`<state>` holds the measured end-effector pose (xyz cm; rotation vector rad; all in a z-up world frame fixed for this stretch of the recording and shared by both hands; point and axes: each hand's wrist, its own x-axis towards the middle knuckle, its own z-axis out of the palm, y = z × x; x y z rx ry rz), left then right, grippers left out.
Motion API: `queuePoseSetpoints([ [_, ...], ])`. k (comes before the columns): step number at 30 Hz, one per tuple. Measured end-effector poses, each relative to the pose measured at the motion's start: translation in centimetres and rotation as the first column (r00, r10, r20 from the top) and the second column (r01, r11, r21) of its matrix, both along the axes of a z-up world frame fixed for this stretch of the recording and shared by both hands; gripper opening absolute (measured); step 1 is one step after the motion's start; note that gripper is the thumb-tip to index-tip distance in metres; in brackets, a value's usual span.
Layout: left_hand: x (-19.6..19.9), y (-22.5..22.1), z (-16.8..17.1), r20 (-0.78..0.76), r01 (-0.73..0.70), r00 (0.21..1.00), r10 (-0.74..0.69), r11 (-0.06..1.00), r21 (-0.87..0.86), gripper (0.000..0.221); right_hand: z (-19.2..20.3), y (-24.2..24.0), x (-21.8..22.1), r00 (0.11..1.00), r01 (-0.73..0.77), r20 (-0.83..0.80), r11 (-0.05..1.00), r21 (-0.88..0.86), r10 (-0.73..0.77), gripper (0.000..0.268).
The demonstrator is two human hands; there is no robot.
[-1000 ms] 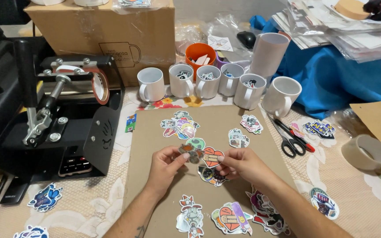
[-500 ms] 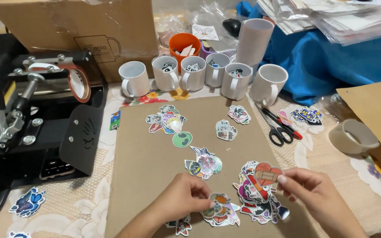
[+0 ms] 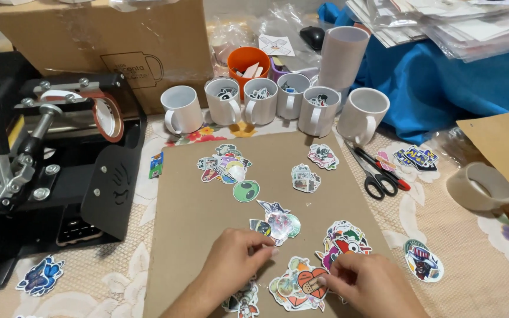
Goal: The person is sorting a variety of stickers on a table, placing them into different piles and inside ceramic mugs.
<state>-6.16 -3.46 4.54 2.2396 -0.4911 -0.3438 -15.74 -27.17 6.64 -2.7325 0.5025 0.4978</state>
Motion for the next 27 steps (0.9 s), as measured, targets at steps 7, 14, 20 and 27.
queuePoseSetpoints([
  [7, 2.8, 2.2, -1.9, 0.306, -0.102, 0.947, 0.095, 0.995, 0.004, 0.028, 1.0, 1.3, 5.4, 0.902, -0.325, 0.282, 0.944, -0.055, 0.327, 0.029],
  [14, 3.3, 2.1, -4.3, 0.478, -0.137, 0.878, 0.033, 0.973, 0.184, 0.035, -0.9, 3.7, 12.0, 0.740, -0.598, 0.437, 0.797, 0.081, 0.510, 0.054],
  [20, 3.3, 1.6, -5.3, 0.499, -0.115, 0.867, 0.000, 0.973, 0.200, 0.036, -0.9, 5.9, 12.9, 0.757, -0.595, 0.362, 0.803, 0.040, 0.544, 0.046],
  [27, 4.9, 3.0, -5.8, 0.600, -0.249, 0.795, 0.091, 0.950, 0.186, 0.036, -1.4, 7.9, 20.4, 0.849, -0.472, 0.252, 0.881, -0.033, 0.464, 0.082],
])
